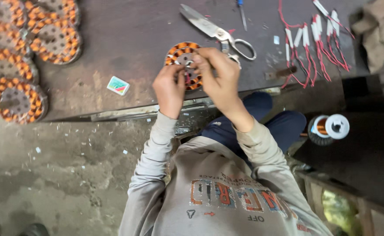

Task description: The person sits at a workbench and assembles electrical components by inserting insulated wires into slots on a circular copper-wound stator. They use shears to trim wire ends and a screwdriver to adjust connections. Several similar stators are visible on the table.

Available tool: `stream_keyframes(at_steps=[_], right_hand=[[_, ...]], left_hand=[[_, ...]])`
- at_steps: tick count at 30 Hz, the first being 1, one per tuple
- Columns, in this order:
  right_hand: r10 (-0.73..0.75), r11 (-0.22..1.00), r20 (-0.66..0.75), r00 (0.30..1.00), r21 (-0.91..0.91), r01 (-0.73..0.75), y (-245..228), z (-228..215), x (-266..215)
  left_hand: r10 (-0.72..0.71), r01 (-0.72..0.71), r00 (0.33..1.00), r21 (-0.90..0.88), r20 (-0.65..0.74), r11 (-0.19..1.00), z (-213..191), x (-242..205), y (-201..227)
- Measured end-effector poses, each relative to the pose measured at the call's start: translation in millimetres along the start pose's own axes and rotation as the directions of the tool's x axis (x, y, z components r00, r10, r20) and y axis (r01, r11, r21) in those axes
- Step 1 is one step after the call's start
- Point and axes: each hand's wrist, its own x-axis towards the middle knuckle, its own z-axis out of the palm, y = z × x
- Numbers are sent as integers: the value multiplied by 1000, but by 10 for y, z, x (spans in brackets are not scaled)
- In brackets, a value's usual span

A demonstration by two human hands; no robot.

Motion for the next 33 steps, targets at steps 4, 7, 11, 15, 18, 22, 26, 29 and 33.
stream_keyframes(at_steps=[4,7,11,15,18,22,26,29,33], right_hand=[[-2,1000,-21,1000,30,3,-1,-12,2],[9,1000,-38,999,10,-8,-11,-41,2],[-77,993,-89,993,-100,68,7,-90,-9],[-97,992,-123,988,-92,86,24,-104,-31],[-89,995,-142,986,-60,81,20,-132,-6],[-64,998,-157,986,-29,60,-5,-151,-23],[-170,984,-147,975,-88,158,-33,-192,-25],[-55,998,-140,989,13,57,-74,-236,-8],[-84,996,-142,986,-1,85,-152,-247,23]], left_hand=[[-96,89,994,-135,-44,987,68,-11,26],[-113,104,993,-220,-28,970,25,-48,46],[-55,55,998,-31,-1,998,65,-8,59],[-61,59,997,29,56,998,102,2,139],[-45,52,998,-152,46,987,44,-107,240],[25,-26,999,-64,-21,998,80,-148,272],[13,-15,999,-57,-35,998,148,-126,282],[169,-162,985,154,-36,975,146,-173,310],[207,-191,978,291,-24,937,165,-262,303]])
